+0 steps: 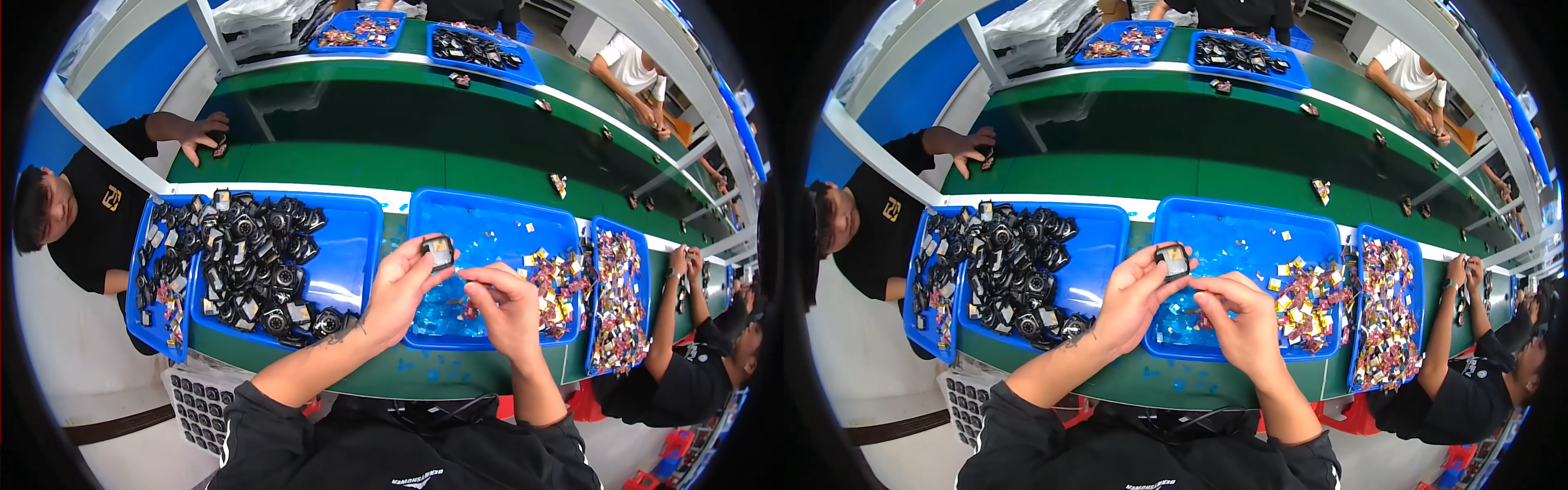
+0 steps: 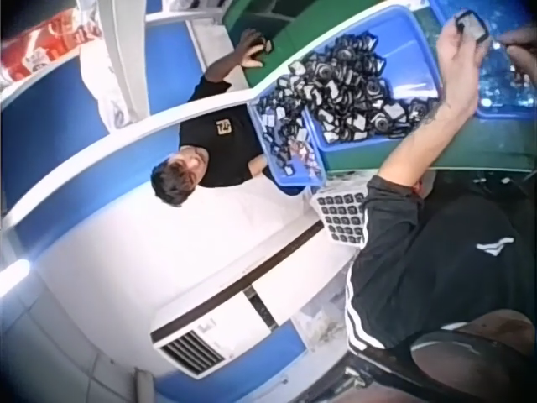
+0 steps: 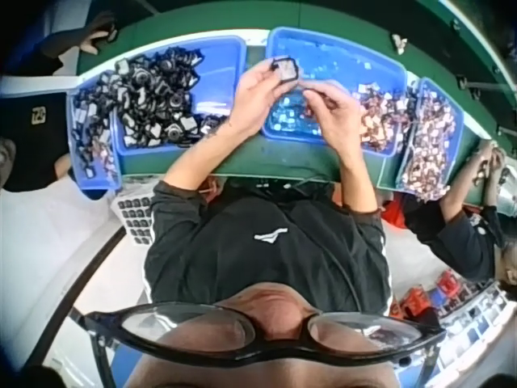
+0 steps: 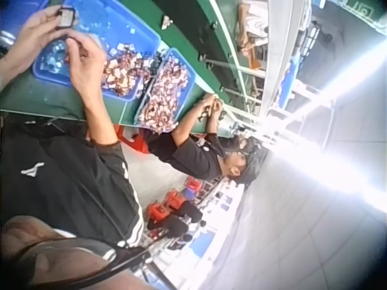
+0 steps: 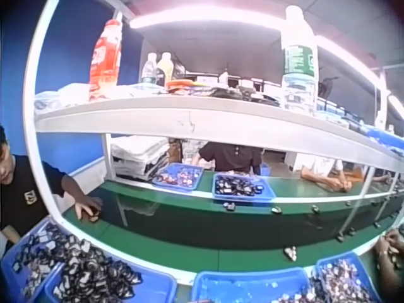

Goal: The recorder is assembling small electronic components, which appear to be watch faces or small sensors, at a factory workstation.

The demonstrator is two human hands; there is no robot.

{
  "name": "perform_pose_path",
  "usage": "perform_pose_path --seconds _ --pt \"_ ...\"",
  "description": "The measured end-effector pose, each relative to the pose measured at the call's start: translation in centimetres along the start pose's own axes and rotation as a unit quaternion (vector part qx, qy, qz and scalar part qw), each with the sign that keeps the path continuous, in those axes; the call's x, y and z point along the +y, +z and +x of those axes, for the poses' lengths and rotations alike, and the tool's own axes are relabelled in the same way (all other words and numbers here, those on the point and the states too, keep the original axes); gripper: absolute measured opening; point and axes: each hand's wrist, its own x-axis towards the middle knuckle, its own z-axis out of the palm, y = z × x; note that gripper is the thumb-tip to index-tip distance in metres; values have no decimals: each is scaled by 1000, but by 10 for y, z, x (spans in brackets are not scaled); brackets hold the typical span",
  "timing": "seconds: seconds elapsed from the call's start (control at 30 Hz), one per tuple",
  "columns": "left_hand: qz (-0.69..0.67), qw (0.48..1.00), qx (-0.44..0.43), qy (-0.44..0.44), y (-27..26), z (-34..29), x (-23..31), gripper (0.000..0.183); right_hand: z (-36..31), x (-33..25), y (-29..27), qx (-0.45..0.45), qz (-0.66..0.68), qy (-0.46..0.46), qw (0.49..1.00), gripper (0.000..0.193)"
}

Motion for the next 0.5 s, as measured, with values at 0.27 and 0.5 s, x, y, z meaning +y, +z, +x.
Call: perform_pose_path --seconds 0.27,0.5 --pt "114 993 -10 -15 8 -7 -11 32 5 -3 14 62 -143 -82 984 19" --pt "104 987 -120 -5 3 -14 -3 43 3 -17 10 79 -265 -146 950 12"
